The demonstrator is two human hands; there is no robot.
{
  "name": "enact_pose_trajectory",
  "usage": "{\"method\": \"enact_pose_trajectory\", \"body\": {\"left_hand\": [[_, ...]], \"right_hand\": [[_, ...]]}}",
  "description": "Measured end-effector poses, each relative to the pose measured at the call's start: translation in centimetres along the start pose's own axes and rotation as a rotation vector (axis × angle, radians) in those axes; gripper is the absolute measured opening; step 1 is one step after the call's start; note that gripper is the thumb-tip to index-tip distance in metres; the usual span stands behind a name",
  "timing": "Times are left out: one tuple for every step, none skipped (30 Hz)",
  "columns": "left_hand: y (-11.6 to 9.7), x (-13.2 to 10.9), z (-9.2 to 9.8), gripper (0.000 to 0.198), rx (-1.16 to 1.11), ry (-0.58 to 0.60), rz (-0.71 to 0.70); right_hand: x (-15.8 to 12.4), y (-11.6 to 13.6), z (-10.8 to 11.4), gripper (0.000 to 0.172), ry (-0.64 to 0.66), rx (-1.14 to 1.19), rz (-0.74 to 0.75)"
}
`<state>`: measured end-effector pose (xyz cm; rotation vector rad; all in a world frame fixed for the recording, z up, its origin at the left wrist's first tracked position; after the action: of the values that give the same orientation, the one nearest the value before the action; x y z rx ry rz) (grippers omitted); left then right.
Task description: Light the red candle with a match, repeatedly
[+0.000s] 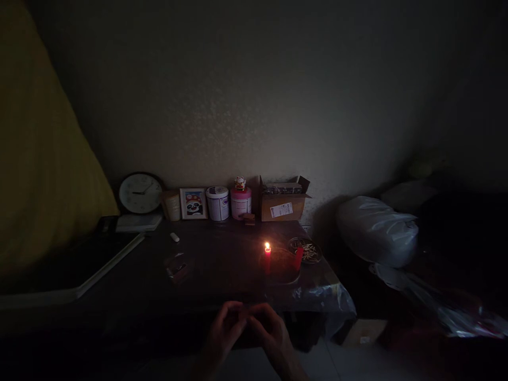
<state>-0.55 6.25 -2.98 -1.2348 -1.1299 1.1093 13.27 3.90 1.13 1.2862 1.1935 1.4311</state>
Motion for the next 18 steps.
{"method": "enact_pose_trajectory", "body": {"left_hand": [[-0.2,-0.2,0.0,0.034,-0.001,0.000,0.007],[-0.4,-0.4,-0.1,0.033,-0.003,0.001,0.019],[-0.6,-0.5,-0.1,0.033,-0.005,0.001,0.027],[-0.7,-0.6,-0.1,0.033,-0.008,0.001,0.029],[-0.8,-0.6,-0.1,0.033,-0.011,0.008,0.031],[-0.7,-0.6,-0.2,0.034,-0.014,0.018,0.032],[-0.5,-0.5,-0.2,0.035,-0.019,0.027,0.037],[-0.1,-0.4,-0.1,0.037,-0.023,0.031,0.049],[0.3,-0.2,-0.1,0.038,-0.026,0.020,0.062],[0.8,-0.1,0.1,0.040,-0.029,0.006,0.074],[1.2,0.0,0.2,0.041,-0.032,-0.008,0.084],[1.6,0.1,0.2,0.041,-0.034,-0.014,0.092],[1.9,0.1,0.3,0.041,-0.037,-0.016,0.100],[2.1,0.0,0.4,0.040,-0.037,-0.017,0.104],[2.2,0.0,0.5,0.040,-0.033,-0.022,0.112],[2.2,-0.1,0.5,0.039,-0.022,-0.027,0.128],[2.2,-0.1,0.6,0.040,-0.007,-0.034,0.148],[2.2,-0.2,0.6,0.040,0.010,-0.038,0.169]], "right_hand": [[-0.1,0.1,0.0,0.025,0.004,0.002,-0.008],[-0.1,0.1,-0.1,0.025,0.007,0.005,-0.018],[-0.1,0.1,-0.1,0.025,0.008,0.008,-0.028],[-0.2,0.1,-0.1,0.026,0.007,0.015,-0.038],[-0.2,0.1,-0.1,0.027,0.005,0.025,-0.048],[-0.2,0.0,-0.1,0.027,0.006,0.037,-0.060],[-0.2,-0.1,-0.2,0.028,0.007,0.048,-0.069],[-0.1,-0.1,-0.2,0.028,0.013,0.053,-0.077],[-0.1,-0.2,-0.2,0.029,0.020,0.054,-0.082],[-0.1,-0.3,-0.2,0.029,0.024,0.050,-0.086],[-0.2,-0.4,-0.2,0.030,0.027,0.047,-0.090],[-0.2,-0.6,-0.3,0.030,0.028,0.046,-0.097],[-0.2,-0.8,-0.3,0.030,0.027,0.047,-0.105],[-0.2,-1.0,-0.3,0.031,0.025,0.047,-0.114],[-0.3,-1.3,-0.3,0.031,0.019,0.045,-0.118],[-0.3,-1.6,-0.3,0.032,0.010,0.038,-0.115],[-0.3,-2.0,-0.3,0.033,-0.003,0.032,-0.105],[-0.3,-2.4,-0.3,0.034,-0.019,0.027,-0.091]]}}
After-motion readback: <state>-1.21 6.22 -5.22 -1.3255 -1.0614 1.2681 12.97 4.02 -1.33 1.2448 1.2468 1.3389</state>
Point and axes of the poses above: each hand's wrist, its own x-axis towards the middle knuckle, its own z-axis out of the back of the hand, y = z × x, the point moved 4 cm from there along x, towards the middle knuckle, and after that the axes turned 6 degrees about x, right-handed, at the moved point
